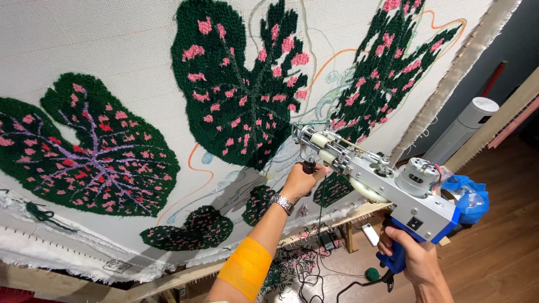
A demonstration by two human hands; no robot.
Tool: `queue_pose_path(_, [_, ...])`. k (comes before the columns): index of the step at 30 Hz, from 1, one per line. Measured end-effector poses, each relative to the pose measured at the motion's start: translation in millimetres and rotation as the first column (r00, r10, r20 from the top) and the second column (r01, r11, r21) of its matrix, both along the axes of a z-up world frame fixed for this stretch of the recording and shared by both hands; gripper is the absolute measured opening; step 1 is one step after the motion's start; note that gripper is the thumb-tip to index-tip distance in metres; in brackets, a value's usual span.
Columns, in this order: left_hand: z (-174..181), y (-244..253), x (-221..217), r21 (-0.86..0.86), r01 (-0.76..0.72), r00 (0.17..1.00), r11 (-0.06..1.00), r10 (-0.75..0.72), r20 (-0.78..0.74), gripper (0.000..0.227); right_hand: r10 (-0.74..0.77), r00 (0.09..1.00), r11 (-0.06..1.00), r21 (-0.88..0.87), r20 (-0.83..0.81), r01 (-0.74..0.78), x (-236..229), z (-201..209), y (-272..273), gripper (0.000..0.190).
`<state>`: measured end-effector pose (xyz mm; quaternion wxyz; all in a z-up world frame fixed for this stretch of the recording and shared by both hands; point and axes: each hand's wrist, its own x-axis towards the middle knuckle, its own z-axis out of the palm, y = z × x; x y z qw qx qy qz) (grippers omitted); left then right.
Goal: Operating a tufting gun to create a patterned rug on a large frame.
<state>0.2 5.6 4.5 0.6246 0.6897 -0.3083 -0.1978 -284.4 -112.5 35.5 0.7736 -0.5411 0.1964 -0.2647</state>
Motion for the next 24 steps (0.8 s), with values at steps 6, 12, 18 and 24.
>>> queue_pose_path(6, [-14.6, -1.7, 8.2, 0.018, -0.014, 0.998, 1.000, 0.013, 0.067, 0.027, 0.020, 1.000, 1.000, 0.021, 0.002, -0.020, 0.6, -10.5, -6.8, 0.023])
queue_pose_path(12, [-13.0, -2.5, 10.9, 0.056, -0.007, 0.999, 0.998, 0.004, 0.053, 0.026, 0.021, 1.000, 0.999, 0.030, -0.015, -0.020, 2.4, -10.5, -6.8, 0.023])
queue_pose_path(18, [-24.4, -8.7, 14.3, -0.050, -0.006, 1.000, 0.999, 0.006, 0.004, 0.033, 0.023, 1.000, 0.999, 0.031, -0.002, -0.023, 6.9, -6.6, -4.5, 0.023])
queue_pose_path(24, [-8.1, -5.6, 14.5, -0.018, -0.041, 0.998, 0.999, 0.040, -0.039, 0.032, 0.025, 1.000, 1.000, 0.007, -0.008, -0.025, 16.6, 3.1, 4.2, 0.028])
